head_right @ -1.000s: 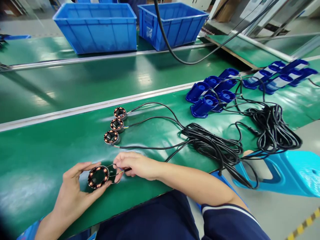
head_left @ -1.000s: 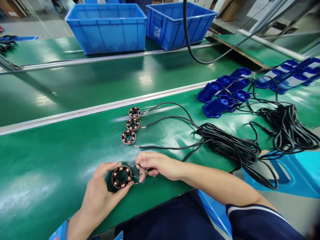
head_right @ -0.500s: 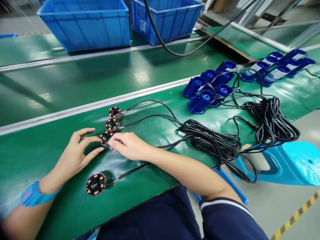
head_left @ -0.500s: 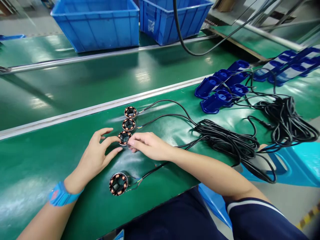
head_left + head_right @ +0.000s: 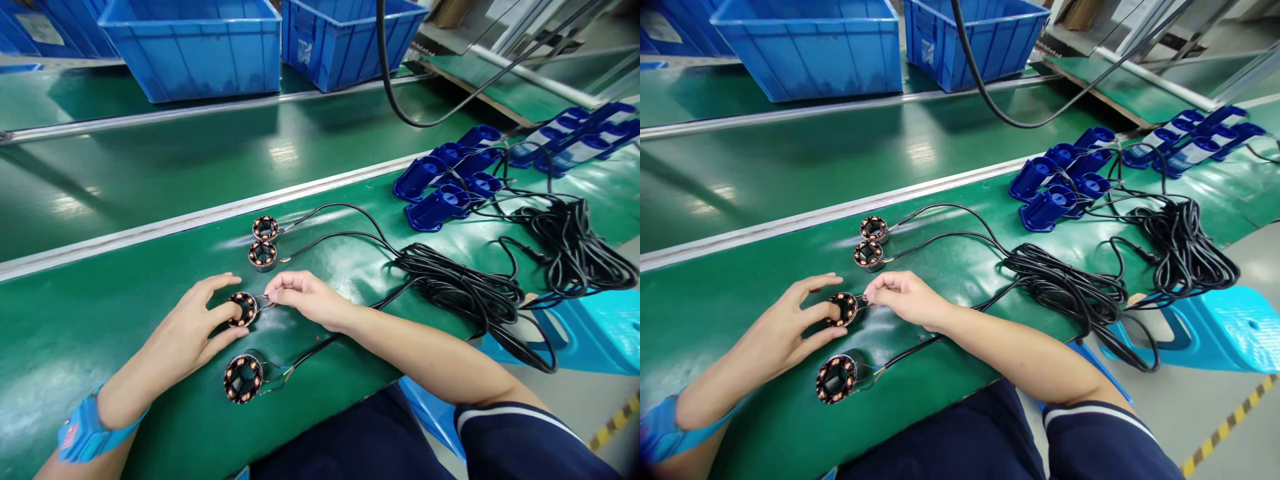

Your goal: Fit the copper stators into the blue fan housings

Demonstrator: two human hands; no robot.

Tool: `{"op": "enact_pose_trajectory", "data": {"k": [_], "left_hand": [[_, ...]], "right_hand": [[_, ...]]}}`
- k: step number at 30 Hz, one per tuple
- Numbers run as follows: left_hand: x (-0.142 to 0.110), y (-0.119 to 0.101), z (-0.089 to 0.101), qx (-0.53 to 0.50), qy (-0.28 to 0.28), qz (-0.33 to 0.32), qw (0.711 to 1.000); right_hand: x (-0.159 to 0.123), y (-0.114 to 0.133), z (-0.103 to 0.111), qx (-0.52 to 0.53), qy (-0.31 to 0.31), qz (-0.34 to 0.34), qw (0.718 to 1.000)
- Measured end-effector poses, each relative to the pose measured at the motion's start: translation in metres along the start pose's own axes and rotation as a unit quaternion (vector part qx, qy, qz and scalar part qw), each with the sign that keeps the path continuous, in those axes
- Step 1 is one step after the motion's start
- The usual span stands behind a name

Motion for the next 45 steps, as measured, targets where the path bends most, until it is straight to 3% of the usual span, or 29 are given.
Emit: {"op": "enact_pose_trajectory", "data": {"k": [5, 10, 13, 18, 20, 22, 25, 27, 29, 33, 37, 40, 45], "left_hand": [[0.001, -0.011, -0.003, -0.091, 0.041, -0.026, 0.995], [0.001, -0.013, -0.005, -0.135, 0.066, -0.028, 0.988], [0.0, -0.014, -0.007, -0.144, 0.08, -0.011, 0.986], [-0.005, -0.017, -0.001, -0.182, 0.097, 0.017, 0.978], [-0.003, -0.016, 0.009, -0.182, 0.069, 0.009, 0.981], [0.006, -0.01, 0.021, -0.133, 0.001, 0.008, 0.991], [0.031, 0.0, 0.031, -0.007, -0.092, -0.006, 0.996], [0.053, 0.006, 0.026, 0.059, -0.092, -0.033, 0.994], [0.07, 0.011, 0.015, 0.094, -0.065, -0.054, 0.992], [0.076, 0.018, 0.003, 0.098, -0.033, -0.072, 0.992], [0.06, 0.013, 0.006, 0.081, 0.014, -0.091, 0.992], [0.054, 0.008, 0.008, 0.046, 0.043, -0.104, 0.993], [0.051, 0.011, 0.009, -0.006, 0.043, -0.076, 0.996]], "right_hand": [[-0.004, -0.001, -0.007, 0.04, 0.029, -0.064, 0.997], [-0.006, -0.01, -0.01, 0.017, 0.072, -0.105, 0.992], [-0.007, -0.015, -0.008, -0.018, 0.075, -0.099, 0.992], [-0.02, -0.005, -0.002, -0.122, 0.138, -0.046, 0.982], [-0.026, 0.012, 0.01, -0.148, 0.097, 0.024, 0.984], [-0.03, 0.037, 0.027, -0.189, -0.016, 0.138, 0.972], [-0.029, 0.067, 0.042, -0.29, -0.166, 0.277, 0.901], [-0.019, 0.073, 0.041, -0.351, -0.182, 0.308, 0.866], [-0.006, 0.073, 0.038, -0.382, -0.169, 0.308, 0.855], [0.008, 0.06, 0.04, -0.381, -0.159, 0.221, 0.884], [0.012, 0.041, 0.038, -0.318, -0.037, 0.112, 0.941], [0.012, 0.033, 0.036, -0.227, 0.042, 0.075, 0.97], [0.012, 0.03, 0.035, -0.124, 0.071, 0.036, 0.989]]}}
Point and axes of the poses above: each hand's wrist, its own x-axis towards the middle knuckle, its own z-axis out of the back of the hand, y = z × x, the point moved 5 cm from there along x, towards the middle knuckle, and after that the axes turned 13 degrees about -z, right-handed, at the moved point
